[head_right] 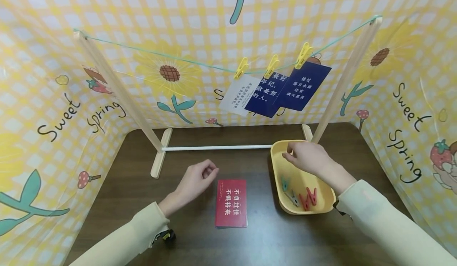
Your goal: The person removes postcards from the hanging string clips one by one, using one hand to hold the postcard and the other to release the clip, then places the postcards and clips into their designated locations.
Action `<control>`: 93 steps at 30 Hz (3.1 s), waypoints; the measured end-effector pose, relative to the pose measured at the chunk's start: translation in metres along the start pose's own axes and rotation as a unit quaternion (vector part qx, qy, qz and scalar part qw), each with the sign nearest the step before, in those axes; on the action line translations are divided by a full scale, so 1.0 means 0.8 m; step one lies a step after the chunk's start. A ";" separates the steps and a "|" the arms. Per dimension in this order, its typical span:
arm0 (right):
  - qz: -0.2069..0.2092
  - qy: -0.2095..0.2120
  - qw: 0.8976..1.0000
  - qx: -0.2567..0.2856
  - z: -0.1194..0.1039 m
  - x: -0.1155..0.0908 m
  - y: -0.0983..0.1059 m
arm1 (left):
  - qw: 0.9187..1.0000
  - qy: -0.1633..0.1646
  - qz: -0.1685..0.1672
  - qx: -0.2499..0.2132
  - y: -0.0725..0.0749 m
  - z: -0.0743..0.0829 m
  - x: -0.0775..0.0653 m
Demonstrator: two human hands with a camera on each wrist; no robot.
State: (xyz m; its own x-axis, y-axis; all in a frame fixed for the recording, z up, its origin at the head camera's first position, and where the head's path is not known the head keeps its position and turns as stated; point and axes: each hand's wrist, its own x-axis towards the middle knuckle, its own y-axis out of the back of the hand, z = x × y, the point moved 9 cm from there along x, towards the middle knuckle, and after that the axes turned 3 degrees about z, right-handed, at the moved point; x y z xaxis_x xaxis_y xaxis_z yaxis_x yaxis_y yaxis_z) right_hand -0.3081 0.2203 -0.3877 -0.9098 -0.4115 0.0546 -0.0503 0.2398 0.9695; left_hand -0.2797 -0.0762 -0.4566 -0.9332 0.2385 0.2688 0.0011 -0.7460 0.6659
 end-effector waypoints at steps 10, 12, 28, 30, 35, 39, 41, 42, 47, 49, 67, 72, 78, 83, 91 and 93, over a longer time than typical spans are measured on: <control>0.130 0.085 0.987 -0.035 -0.049 0.015 0.107 | 0.990 -0.086 0.094 -0.054 0.052 0.042 0.064; 0.169 0.124 0.977 -0.048 -0.063 0.017 0.128 | 0.987 -0.087 0.111 -0.078 0.060 0.046 0.075; 0.251 0.296 0.918 -0.085 -0.157 0.062 0.231 | 0.966 -0.086 0.166 -0.177 0.087 0.073 0.149; 0.255 0.304 0.914 -0.082 -0.165 0.073 0.241 | 0.966 -0.081 0.166 -0.182 0.088 0.075 0.157; 0.210 0.252 0.938 -0.111 -0.168 0.109 0.251 | 0.967 -0.080 0.150 -0.189 0.086 0.085 0.172; 0.137 0.173 0.966 -0.132 -0.155 0.137 0.248 | 0.969 -0.072 0.137 -0.191 0.081 0.090 0.178; 0.102 0.142 0.977 -0.119 -0.146 0.148 0.245 | 0.970 -0.067 0.132 -0.192 0.078 0.090 0.180; 0.086 0.131 0.982 -0.109 -0.143 0.152 0.244 | 0.971 -0.064 0.130 -0.192 0.077 0.090 0.181; 0.038 0.102 0.992 -0.059 -0.129 0.162 0.238 | 0.972 -0.064 0.124 -0.190 0.072 0.093 0.183; 0.036 0.107 0.993 -0.043 -0.128 0.163 0.238 | 0.971 -0.071 0.125 -0.189 0.071 0.095 0.184; 0.042 0.118 0.985 0.116 -0.129 0.167 0.239 | 0.970 -0.086 0.126 -0.188 0.079 0.096 0.181; 0.054 0.122 0.982 0.135 -0.129 0.165 0.240 | 0.970 -0.092 0.129 -0.185 0.080 0.096 0.181; 0.084 0.142 0.978 0.125 -0.130 0.164 0.244 | 0.971 -0.090 0.135 -0.178 0.082 0.096 0.181; 0.114 0.160 0.974 0.112 -0.131 0.159 0.249 | 0.971 -0.092 0.139 -0.173 0.083 0.097 0.183; 0.164 0.195 0.963 0.087 -0.132 0.149 0.260 | 0.971 -0.095 0.144 -0.168 0.084 0.097 0.187; 0.178 0.199 0.960 0.084 -0.131 0.147 0.263 | 0.970 -0.095 0.145 -0.170 0.084 0.096 0.188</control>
State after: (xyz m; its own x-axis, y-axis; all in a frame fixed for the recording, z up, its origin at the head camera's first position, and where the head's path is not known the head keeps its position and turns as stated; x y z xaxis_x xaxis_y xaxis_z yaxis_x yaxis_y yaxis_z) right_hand -0.3825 0.1306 -0.1523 -0.6535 -0.5730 0.4946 0.1384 0.5519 0.8223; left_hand -0.3921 -0.0426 -0.3176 -0.8285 0.0734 0.5552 0.1053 -0.9533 0.2831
